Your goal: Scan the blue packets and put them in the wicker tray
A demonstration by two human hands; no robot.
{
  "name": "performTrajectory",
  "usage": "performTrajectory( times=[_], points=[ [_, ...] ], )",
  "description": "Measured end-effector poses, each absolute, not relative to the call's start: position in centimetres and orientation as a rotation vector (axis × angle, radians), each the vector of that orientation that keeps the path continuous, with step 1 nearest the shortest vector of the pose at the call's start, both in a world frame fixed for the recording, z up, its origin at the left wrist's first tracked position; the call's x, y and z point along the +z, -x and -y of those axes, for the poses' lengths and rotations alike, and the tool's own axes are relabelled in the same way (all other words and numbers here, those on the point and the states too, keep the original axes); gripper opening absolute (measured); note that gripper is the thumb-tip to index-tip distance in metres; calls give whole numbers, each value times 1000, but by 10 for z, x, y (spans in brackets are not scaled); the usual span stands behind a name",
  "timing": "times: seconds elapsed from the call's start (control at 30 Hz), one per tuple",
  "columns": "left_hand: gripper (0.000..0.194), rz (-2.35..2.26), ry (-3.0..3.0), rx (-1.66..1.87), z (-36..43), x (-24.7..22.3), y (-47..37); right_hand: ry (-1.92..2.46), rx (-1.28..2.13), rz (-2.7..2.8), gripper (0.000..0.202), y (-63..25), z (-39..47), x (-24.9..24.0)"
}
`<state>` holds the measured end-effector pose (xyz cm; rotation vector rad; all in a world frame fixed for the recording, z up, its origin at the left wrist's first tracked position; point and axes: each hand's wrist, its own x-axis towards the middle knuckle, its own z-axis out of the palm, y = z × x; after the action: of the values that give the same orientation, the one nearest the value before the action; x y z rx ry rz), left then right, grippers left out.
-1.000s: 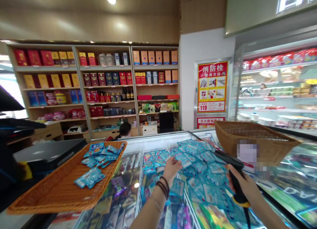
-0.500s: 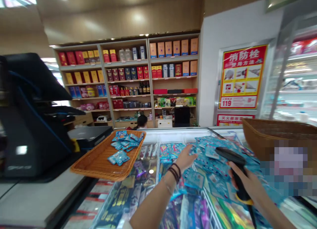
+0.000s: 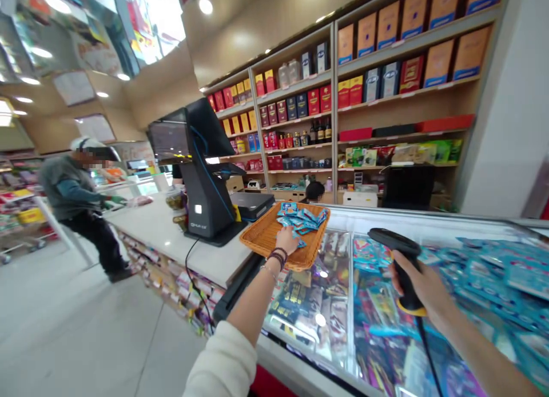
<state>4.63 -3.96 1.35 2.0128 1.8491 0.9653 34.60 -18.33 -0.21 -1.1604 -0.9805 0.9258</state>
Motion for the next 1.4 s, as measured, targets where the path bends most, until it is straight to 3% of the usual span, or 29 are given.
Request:
performTrajectory(
  times=[0.13,0.3,0.63,0.73,0.9,1.03,1.23,1.4],
  points=[
    [44,-1989,-2002,793,31,5,-27,1154,1077,933,54,-322,180,-25],
    [69,-2043,-1984,694,15,-4,-34,1186,1158,871,54,-330,185,-41],
    [70,-1815,-1923,1017,26,3,-36,1223,1065,869,53,-335,190,-43],
    [59,-1693,-1833,1182,31,7,-42,1202,1070,884,54,-335,189,-45],
    [14,-1480,-1677,1472,38,16,-69,1174,1111,854,56,-337,191,-42],
    [11,-1305,-1633,1554,57,4,-113,1140,1130,833,58,-337,195,-38],
    [7,-1266,-1481,1503,85,-59,-172,1094,1090,837,66,-337,196,-39],
    [15,-1223,-1412,1439,84,-87,-180,1105,1097,916,62,-335,196,-44]
  ],
)
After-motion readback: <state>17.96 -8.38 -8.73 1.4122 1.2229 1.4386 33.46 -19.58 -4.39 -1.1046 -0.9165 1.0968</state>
